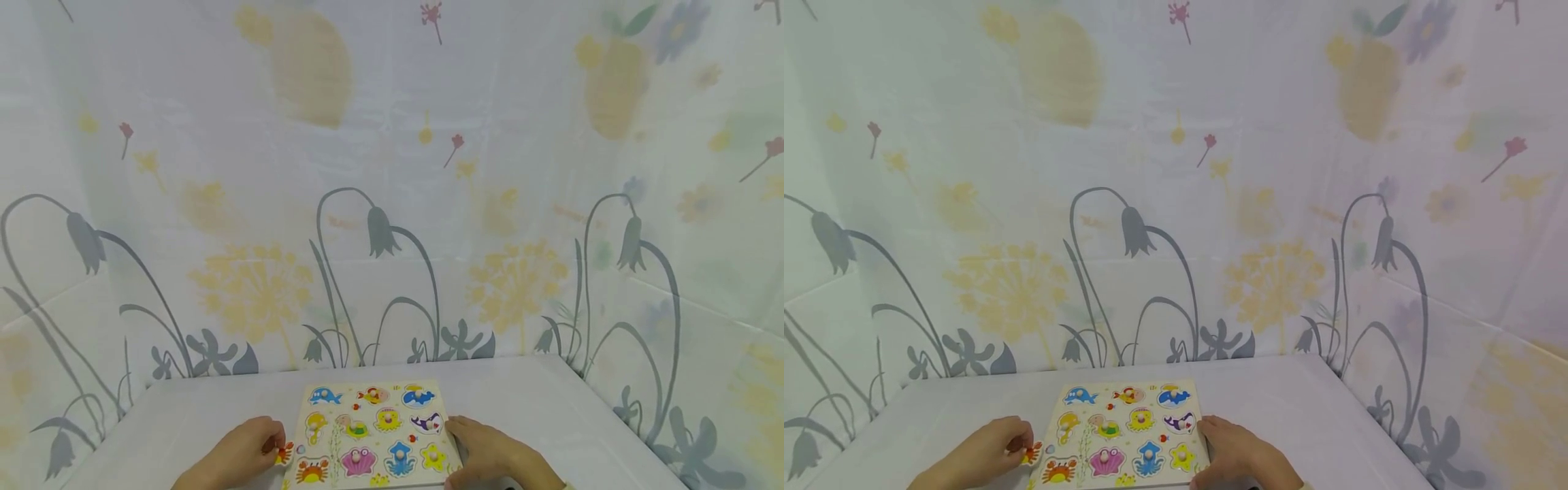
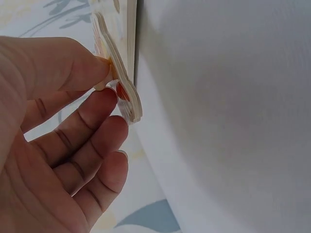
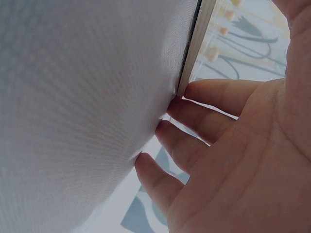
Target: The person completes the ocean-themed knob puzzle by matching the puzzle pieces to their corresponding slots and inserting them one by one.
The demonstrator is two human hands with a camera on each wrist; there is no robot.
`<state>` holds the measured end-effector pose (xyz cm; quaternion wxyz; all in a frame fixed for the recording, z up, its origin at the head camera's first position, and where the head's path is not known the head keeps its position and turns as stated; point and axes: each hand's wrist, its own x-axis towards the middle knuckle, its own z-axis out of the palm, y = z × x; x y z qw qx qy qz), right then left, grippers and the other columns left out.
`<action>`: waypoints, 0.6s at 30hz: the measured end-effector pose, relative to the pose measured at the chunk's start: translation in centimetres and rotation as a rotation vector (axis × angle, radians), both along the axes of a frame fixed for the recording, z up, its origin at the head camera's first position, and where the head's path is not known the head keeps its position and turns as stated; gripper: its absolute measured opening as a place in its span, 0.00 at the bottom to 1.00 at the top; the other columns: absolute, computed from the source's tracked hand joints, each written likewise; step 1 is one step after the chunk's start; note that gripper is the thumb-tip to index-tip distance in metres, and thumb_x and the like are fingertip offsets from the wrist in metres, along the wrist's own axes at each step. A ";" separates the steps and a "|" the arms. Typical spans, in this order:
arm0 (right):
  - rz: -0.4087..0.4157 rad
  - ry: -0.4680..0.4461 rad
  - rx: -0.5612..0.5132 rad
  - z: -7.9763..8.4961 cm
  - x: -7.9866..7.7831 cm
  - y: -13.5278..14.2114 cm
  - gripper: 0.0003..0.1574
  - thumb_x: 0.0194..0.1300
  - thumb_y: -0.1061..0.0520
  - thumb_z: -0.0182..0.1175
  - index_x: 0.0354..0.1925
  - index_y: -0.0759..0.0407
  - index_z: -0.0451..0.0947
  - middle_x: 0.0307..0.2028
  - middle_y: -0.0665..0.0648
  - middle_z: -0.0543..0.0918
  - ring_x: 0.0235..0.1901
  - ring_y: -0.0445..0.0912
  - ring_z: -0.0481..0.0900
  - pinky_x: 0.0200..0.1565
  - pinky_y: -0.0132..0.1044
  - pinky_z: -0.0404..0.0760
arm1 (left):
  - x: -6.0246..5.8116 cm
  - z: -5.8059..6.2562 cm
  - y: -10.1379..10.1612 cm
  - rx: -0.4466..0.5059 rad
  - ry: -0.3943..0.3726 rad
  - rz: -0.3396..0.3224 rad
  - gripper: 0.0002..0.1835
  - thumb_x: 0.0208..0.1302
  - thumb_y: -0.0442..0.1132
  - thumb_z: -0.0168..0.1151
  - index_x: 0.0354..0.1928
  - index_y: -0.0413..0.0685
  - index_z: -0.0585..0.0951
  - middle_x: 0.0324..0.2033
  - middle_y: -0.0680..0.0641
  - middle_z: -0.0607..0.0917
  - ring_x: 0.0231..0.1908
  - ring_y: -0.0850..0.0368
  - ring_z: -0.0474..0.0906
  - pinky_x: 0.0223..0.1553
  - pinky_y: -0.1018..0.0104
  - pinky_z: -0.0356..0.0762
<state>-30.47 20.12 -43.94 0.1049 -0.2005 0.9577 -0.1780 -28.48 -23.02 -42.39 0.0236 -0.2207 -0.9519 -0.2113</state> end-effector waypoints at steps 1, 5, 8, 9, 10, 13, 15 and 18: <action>0.001 0.001 0.002 0.0 0.0 0.0 0.62 0.38 0.28 0.71 0.64 0.60 0.67 0.65 0.61 0.68 0.64 0.60 0.64 0.60 0.59 0.63 | 0.0 0.0 0.2 0.006 0.001 -0.007 0.08 0.50 0.32 0.63 0.26 0.56 0.77 0.22 0.57 0.70 0.25 0.64 0.64 0.27 0.66 0.64; -0.003 0.005 0.006 -0.1 -0.1 0.0 0.62 0.38 0.28 0.71 0.65 0.61 0.67 0.65 0.61 0.68 0.65 0.60 0.63 0.60 0.60 0.62 | 0.0 -0.2 0.9 0.009 -0.015 -0.019 0.08 0.51 0.33 0.62 0.26 0.57 0.77 0.22 0.58 0.70 0.25 0.64 0.65 0.29 0.66 0.65; -0.009 0.004 0.003 -0.2 0.0 0.0 0.62 0.38 0.29 0.71 0.64 0.61 0.67 0.65 0.61 0.68 0.65 0.60 0.63 0.60 0.60 0.62 | -0.1 -0.4 1.3 0.007 -0.030 -0.032 0.08 0.51 0.33 0.61 0.26 0.57 0.77 0.22 0.59 0.70 0.26 0.64 0.65 0.29 0.65 0.65; -0.011 0.004 0.002 -0.2 0.0 0.0 0.62 0.38 0.29 0.71 0.64 0.60 0.68 0.65 0.60 0.68 0.65 0.60 0.63 0.60 0.60 0.62 | -0.1 -0.4 1.4 0.010 -0.032 -0.037 0.08 0.51 0.32 0.61 0.27 0.57 0.77 0.22 0.59 0.70 0.26 0.64 0.65 0.29 0.65 0.65; -0.014 0.002 0.001 -0.2 0.0 0.0 0.62 0.38 0.29 0.72 0.64 0.60 0.68 0.65 0.60 0.68 0.65 0.60 0.63 0.60 0.60 0.62 | 0.0 -0.5 1.5 0.013 -0.032 -0.042 0.08 0.52 0.33 0.61 0.27 0.57 0.77 0.22 0.59 0.70 0.26 0.64 0.65 0.30 0.65 0.65; -0.018 0.003 0.005 -0.2 -0.1 0.0 0.62 0.37 0.29 0.71 0.64 0.60 0.68 0.65 0.60 0.68 0.65 0.60 0.63 0.60 0.61 0.62 | 0.0 -0.6 1.9 0.020 -0.018 -0.067 0.08 0.52 0.33 0.61 0.27 0.57 0.77 0.22 0.60 0.70 0.25 0.65 0.65 0.29 0.66 0.65; -0.018 0.004 0.007 -0.3 -0.1 0.0 0.62 0.38 0.28 0.71 0.64 0.60 0.67 0.65 0.60 0.68 0.65 0.60 0.63 0.60 0.61 0.62 | 0.0 -0.6 2.2 0.032 -0.022 -0.082 0.07 0.51 0.33 0.61 0.27 0.56 0.77 0.22 0.60 0.70 0.25 0.65 0.65 0.29 0.66 0.65; -0.004 0.012 0.005 -0.4 -0.2 -0.1 0.62 0.38 0.28 0.71 0.64 0.60 0.68 0.65 0.60 0.68 0.64 0.60 0.63 0.60 0.60 0.62 | 0.0 -0.7 2.5 0.041 -0.059 -0.078 0.07 0.52 0.33 0.61 0.27 0.56 0.77 0.23 0.59 0.71 0.26 0.64 0.66 0.30 0.65 0.65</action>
